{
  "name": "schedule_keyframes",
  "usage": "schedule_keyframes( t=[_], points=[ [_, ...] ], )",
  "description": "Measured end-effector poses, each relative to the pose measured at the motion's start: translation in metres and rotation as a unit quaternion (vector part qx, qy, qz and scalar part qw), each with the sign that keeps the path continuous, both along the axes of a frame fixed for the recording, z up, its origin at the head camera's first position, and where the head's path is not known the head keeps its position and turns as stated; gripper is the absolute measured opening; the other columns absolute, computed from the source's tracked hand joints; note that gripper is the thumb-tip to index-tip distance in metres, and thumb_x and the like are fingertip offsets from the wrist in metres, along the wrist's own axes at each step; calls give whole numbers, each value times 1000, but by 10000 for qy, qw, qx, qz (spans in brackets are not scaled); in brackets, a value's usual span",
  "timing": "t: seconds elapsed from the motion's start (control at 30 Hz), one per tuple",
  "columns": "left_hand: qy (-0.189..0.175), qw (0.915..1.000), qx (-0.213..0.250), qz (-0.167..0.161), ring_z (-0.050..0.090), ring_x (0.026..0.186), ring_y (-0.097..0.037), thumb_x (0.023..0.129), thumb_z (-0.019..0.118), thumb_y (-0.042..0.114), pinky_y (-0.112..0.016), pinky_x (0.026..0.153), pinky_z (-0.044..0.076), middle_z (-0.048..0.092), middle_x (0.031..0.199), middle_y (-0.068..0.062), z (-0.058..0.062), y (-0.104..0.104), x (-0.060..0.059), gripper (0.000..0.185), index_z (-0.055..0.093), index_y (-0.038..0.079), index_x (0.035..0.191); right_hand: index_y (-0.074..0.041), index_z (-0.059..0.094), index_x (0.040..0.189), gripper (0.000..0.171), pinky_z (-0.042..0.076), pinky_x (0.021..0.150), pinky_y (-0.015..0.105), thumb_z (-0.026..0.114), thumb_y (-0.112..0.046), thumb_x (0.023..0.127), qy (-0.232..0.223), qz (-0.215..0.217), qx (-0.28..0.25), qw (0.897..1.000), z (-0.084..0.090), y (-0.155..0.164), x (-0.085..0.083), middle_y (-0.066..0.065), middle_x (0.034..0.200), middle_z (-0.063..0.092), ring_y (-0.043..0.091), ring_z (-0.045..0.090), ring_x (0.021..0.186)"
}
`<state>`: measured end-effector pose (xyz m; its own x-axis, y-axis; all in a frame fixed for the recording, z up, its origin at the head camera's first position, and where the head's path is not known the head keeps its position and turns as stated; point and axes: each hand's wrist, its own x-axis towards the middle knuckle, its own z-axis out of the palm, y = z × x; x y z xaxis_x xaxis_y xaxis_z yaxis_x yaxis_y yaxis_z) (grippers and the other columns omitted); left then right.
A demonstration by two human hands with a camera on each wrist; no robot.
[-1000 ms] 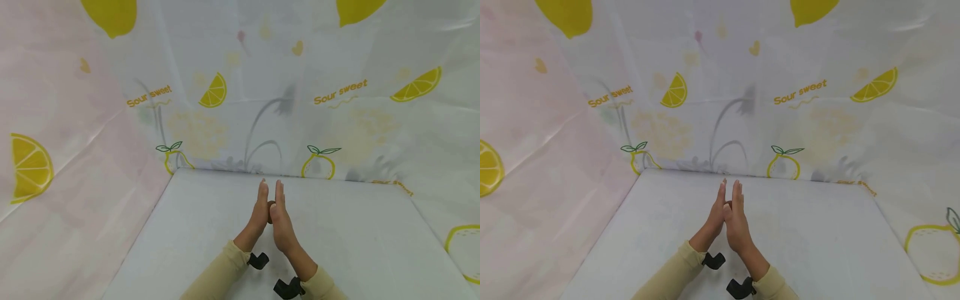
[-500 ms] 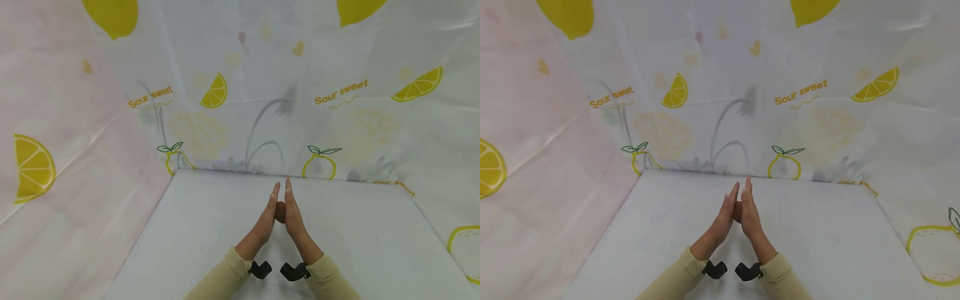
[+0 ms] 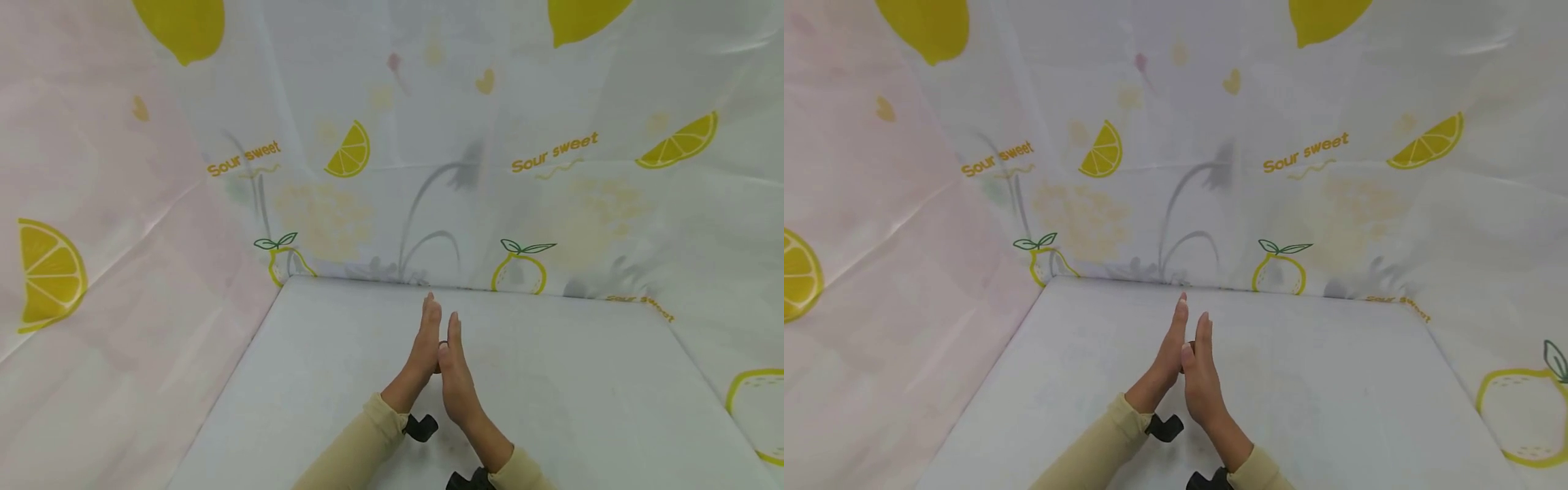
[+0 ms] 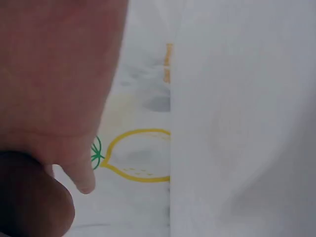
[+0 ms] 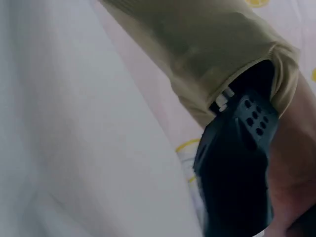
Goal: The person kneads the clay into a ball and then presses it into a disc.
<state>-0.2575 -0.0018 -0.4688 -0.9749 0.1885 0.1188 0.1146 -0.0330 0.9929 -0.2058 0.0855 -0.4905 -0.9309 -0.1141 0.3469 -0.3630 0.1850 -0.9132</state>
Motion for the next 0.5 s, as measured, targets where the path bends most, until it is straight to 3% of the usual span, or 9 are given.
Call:
schedule_keyframes(
  t=[0.1, 0.27, 0.5],
  points=[
    [83, 10000, -40, 8, -2, 155, -34, 108, 24, 56, -62, 120, 3, -2, 170, -13, -4, 3, 2, 74, 7, 11, 165, -9, -2, 164, 58, 4, 120, 60, 22, -27, 114, 43, -74, -24, 10000, 10, 0, -1, 7, 170, -8, 29, -7, 155],
    [368, 9991, -98, -205, 0, 155, -31, 110, 21, 53, -57, 122, 4, -1, 169, -15, -11, 7, 9, 73, 5, 7, 164, -3, -4, 162, 62, 1, 122, 51, 19, -34, 114, -21, -59, -339, 9994, 23, 8, -16, 12, 169, -7, 29, -7, 155],
    [759, 9959, -197, -448, -2, 156, -27, 110, 16, 51, -56, 123, 3, 1, 170, -11, -9, 7, 19, 71, 4, 5, 164, -3, -2, 162, 69, 0, 124, 50, 15, -46, 112, -757, -81, -940, 9927, 22, 17, -32, 8, 170, -4, 22, -5, 155]
  ],
)
